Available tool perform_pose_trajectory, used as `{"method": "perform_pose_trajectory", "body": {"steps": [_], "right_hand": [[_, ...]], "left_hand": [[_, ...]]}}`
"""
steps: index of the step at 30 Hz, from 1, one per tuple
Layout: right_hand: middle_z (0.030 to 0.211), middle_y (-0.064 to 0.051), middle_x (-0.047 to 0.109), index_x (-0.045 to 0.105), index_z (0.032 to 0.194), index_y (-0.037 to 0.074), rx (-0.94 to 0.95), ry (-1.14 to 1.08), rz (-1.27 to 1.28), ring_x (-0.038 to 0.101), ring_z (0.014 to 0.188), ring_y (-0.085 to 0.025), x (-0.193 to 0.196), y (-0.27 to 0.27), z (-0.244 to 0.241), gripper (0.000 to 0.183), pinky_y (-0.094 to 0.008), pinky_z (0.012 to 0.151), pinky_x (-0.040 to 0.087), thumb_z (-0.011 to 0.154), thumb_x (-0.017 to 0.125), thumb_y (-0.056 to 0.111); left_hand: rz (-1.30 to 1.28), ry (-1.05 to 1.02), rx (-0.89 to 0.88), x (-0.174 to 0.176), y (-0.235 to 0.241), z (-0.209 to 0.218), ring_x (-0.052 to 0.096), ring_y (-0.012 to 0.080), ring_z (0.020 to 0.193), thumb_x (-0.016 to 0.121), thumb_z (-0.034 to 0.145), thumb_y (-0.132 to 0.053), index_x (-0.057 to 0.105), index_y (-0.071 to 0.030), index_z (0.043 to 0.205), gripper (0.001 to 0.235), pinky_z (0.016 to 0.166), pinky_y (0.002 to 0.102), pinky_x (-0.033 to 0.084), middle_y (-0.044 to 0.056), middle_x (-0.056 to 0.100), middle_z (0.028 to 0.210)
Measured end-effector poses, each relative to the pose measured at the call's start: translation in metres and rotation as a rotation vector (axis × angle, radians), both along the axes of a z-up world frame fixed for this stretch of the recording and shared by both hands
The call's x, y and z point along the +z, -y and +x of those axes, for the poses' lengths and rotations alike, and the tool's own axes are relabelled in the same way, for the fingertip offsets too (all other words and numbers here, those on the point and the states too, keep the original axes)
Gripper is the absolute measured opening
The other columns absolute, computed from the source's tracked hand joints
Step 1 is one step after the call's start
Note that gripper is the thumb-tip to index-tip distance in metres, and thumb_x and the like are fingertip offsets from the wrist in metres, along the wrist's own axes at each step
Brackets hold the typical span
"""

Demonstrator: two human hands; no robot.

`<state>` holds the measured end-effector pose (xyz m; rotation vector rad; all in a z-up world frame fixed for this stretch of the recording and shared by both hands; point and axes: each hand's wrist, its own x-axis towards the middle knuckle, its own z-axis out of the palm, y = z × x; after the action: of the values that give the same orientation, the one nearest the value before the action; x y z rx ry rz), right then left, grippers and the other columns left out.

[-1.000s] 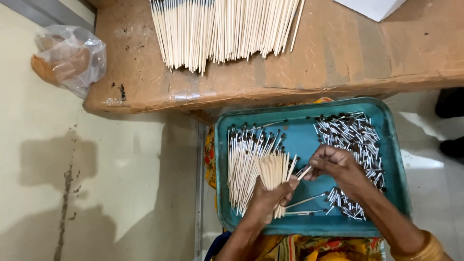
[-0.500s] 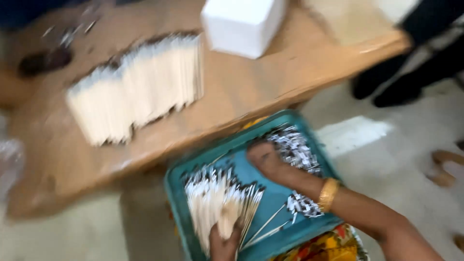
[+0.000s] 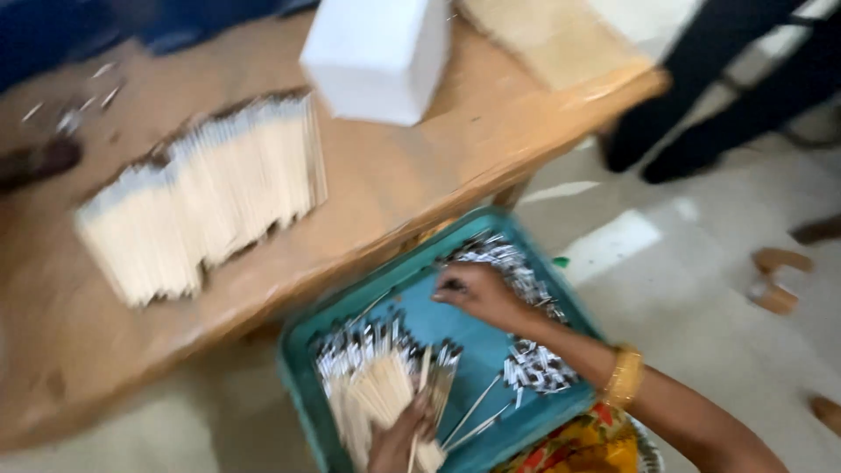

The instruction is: The recorder is sorting thin wooden sticks and attaching small metal tips to them in a manufacturing facility.

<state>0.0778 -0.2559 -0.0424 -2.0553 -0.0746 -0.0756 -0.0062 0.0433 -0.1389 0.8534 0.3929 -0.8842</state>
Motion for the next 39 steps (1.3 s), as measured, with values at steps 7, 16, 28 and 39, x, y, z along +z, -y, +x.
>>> {"method": "perform_pose_trajectory", "body": {"steps": [7, 16, 28, 39], "right_hand": [[0.096, -0.01, 0.072, 0.064, 0.105, 0.004, -0.034, -0.51, 0.866, 0.073, 0.08, -0.02, 0.007, -0.008, -0.043, 0.014, -0.035, 0.068, 0.062, 0.097, 0.063, 0.016], [0.093, -0.017, 0.074, 0.058, 0.098, 0.004, -0.005, -0.462, 0.966, 0.074, 0.082, -0.022, 0.013, -0.005, -0.048, 0.012, -0.032, 0.063, 0.059, 0.103, 0.059, 0.014], [0.078, -0.014, 0.073, 0.067, 0.089, 0.0, 0.009, -0.587, 0.621, 0.074, 0.072, -0.022, 0.002, -0.025, -0.042, 0.016, -0.037, 0.067, 0.059, 0.094, 0.067, 0.015], [0.08, -0.02, 0.069, 0.068, 0.081, 0.002, 0.217, 0.287, -1.112, 0.07, 0.075, -0.034, -0.045, -0.019, 0.054, 0.01, -0.045, 0.061, 0.056, 0.075, 0.065, 0.009]], "left_hand": [[-0.285, -0.03, 0.185, 0.096, 0.052, -0.002, 0.049, 0.013, 0.056, 0.07, 0.093, -0.011, 0.063, -0.003, 0.126, 0.035, 0.051, 0.027, 0.039, 0.006, 0.057, 0.073], [-0.282, 0.002, 0.19, 0.132, 0.053, 0.005, 0.046, 0.0097, 0.054, 0.074, 0.091, -0.006, 0.066, 0.003, 0.115, 0.026, 0.048, 0.026, 0.037, 0.005, 0.057, 0.075], [0.368, 0.966, 0.038, 0.142, 0.03, -0.008, 0.069, 0.0205, 0.083, 0.062, 0.082, 0.008, 0.067, 0.003, 0.118, 0.037, 0.076, 0.036, 0.056, 0.008, 0.072, 0.095], [0.449, 0.389, 0.136, 0.068, -0.001, -0.035, 0.062, 0.015, 0.06, 0.071, 0.096, -0.011, 0.071, 0.002, 0.104, 0.016, 0.054, 0.029, 0.051, 0.008, 0.068, 0.072]]}}
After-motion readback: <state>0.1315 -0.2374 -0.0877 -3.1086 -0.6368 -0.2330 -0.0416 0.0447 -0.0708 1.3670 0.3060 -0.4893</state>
